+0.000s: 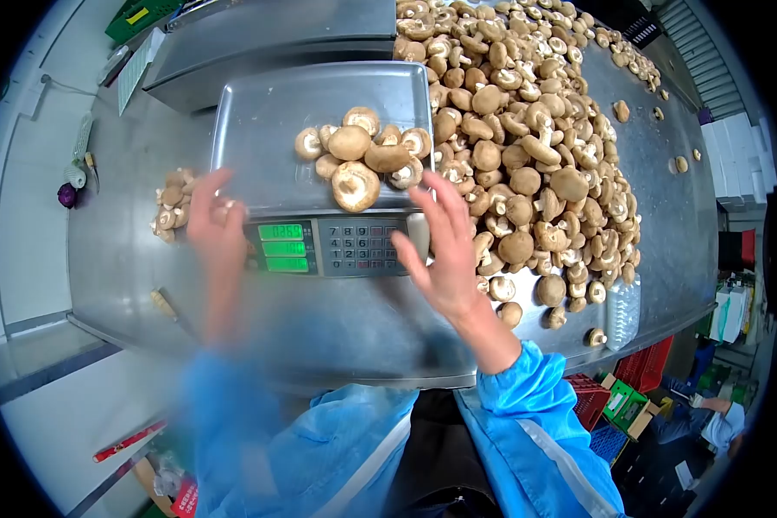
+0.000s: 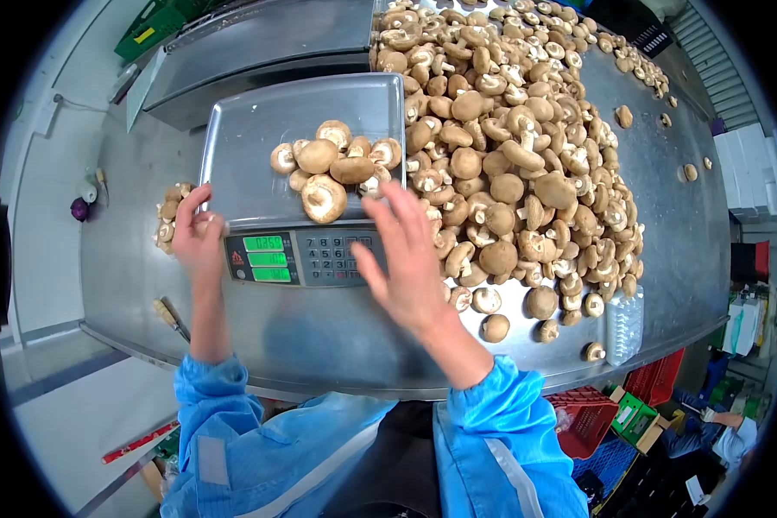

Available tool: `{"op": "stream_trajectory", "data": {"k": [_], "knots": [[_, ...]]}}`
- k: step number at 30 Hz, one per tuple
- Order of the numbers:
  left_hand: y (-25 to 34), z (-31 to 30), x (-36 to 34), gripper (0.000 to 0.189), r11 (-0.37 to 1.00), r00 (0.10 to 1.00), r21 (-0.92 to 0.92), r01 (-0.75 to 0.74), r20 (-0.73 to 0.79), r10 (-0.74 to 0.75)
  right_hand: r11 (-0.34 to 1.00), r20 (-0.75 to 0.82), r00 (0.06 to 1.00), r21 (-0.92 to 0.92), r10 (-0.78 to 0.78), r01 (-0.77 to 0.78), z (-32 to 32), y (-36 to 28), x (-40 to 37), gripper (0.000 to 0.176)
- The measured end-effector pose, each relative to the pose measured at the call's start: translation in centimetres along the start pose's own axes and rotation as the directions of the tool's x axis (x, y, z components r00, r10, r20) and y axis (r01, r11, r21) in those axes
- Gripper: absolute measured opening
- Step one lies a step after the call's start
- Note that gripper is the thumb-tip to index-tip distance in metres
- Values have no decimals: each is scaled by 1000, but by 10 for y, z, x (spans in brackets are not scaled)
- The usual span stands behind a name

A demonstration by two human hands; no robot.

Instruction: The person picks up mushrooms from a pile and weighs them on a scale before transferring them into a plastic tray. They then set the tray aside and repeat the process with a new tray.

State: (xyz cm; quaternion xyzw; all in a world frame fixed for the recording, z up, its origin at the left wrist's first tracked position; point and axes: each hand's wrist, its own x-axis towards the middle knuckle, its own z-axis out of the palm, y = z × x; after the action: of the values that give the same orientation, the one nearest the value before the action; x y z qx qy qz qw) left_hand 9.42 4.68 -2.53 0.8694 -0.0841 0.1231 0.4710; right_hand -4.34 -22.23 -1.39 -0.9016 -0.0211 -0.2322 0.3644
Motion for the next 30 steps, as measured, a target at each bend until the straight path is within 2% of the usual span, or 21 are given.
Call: {"op": "stream_trajectory", "data": {"k": [1,2,3,5,7,10,13,14,17,18,21,22,25,27,30], "knots": [[11,1,-11,48,963,988,-240,124,125,-96,999,15,1000,42,-6,6,-2,-9,-7,65],[20,1,-22,49,855,951,-445,267,265,-159,994,65,998,110,-1,-6,-2,-19,-15,64],[29,3,-34,50,686,897,-602,408,404,-179,984,111,994,177,-4,-16,0,-29,-22,62],[48,20,-67,51,550,745,-575,606,652,-139,965,240,971,252,11,-74,6,-45,-37,63],[62,42,-110,50,416,642,-537,734,749,-166,952,370,928,263,50,-156,9,-47,-57,64],[55,59,-160,49,318,610,-536,782,765,-210,929,456,884,277,99,-247,0,-35,-83,62],[57,59,-184,47,320,474,-401,859,858,-198,859,481,856,341,190,-382,-14,-21,-117,56],[56,60,-191,43,315,408,-336,888,890,-202,789,418,863,411,282,-457,-18,-22,-124,47],[67,66,-203,41,307,283,-219,926,942,-182,555,467,722,462,511,-692,-31,-16,-143,46],[74,68,-205,39,316,302,-239,918,938,-168,633,493,723,374,483,-678,-39,-15,-146,49],[80,77,-207,37,388,313,-219,895,929,-197,851,384,839,202,387,-485,-54,-23,-147,54],[84,78,-205,36,374,284,-192,907,936,-208,886,372,854,144,363,-440,-54,-17,-156,61],[89,85,-215,33,453,295,-173,875,931,-214,924,251,914,133,320,-360,-59,-8,-173,59],[86,95,-227,29,476,376,-250,843,907,-190,938,146,934,72,327,-340,-64,-7,-181,54],[91,112,-226,28,650,395,-303,697,918,4,919,63,920,62,387,-390,-82,-8,-185,49]]}}
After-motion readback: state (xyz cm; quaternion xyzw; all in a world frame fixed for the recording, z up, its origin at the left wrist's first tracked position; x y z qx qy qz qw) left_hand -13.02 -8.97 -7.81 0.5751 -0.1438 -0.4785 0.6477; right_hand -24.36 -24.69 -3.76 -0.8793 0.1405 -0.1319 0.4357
